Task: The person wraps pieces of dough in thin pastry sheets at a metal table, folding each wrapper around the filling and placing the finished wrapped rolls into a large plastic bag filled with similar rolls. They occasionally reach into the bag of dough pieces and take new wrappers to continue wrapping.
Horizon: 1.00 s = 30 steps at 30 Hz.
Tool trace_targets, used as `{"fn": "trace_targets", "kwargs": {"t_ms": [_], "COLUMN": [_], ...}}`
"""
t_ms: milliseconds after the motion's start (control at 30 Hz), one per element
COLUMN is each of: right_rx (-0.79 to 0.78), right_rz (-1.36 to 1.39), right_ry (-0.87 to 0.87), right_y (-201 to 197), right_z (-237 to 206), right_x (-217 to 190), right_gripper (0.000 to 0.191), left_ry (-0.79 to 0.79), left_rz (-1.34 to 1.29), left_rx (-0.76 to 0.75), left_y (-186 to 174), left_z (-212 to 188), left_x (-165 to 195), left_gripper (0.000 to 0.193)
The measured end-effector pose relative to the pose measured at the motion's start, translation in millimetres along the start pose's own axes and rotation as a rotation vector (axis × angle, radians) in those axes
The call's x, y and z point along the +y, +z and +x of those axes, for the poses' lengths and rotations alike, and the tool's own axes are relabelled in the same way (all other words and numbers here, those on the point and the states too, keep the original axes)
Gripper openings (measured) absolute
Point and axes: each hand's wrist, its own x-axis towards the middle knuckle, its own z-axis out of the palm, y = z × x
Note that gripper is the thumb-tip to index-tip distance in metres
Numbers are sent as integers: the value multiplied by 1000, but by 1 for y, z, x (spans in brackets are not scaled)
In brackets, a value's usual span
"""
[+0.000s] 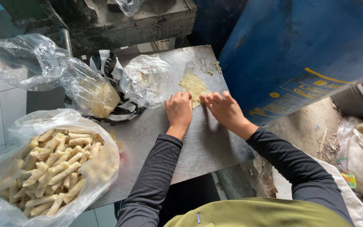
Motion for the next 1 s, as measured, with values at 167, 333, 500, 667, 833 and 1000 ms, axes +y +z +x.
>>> {"fn": "trace_targets", "kwargs": {"t_ms": [167, 333, 500, 667, 833, 1000], "right_rx": [-22, -37, -45, 48, 80, 245], "right_rz": [207, 1012, 1006, 996, 1344, 1857], "right_ry": [134, 795, 972, 976, 1135, 1161], "right_y": [-10, -3, 2, -2, 2, 18], "right_z": [-9, -8, 11, 22, 31, 42], "right_x": [-4, 6, -21, -33, -32, -23], "right_gripper": [32, 22, 21, 20, 14, 14], "left_ry": [17, -61, -94, -128, -111, -96], "left_rz": [43, 132, 144, -19, -62, -42], "left_rx": [-21, -58, -152, -161, -56, -89], "left_y": [-6, -13, -14, -16, -18, -17], "left_z": [-1, -6, -8, -6, 2, 1], "left_x": [2, 6, 14, 13, 1, -4], "left_gripper": [10, 26, 23, 15, 19, 22]}}
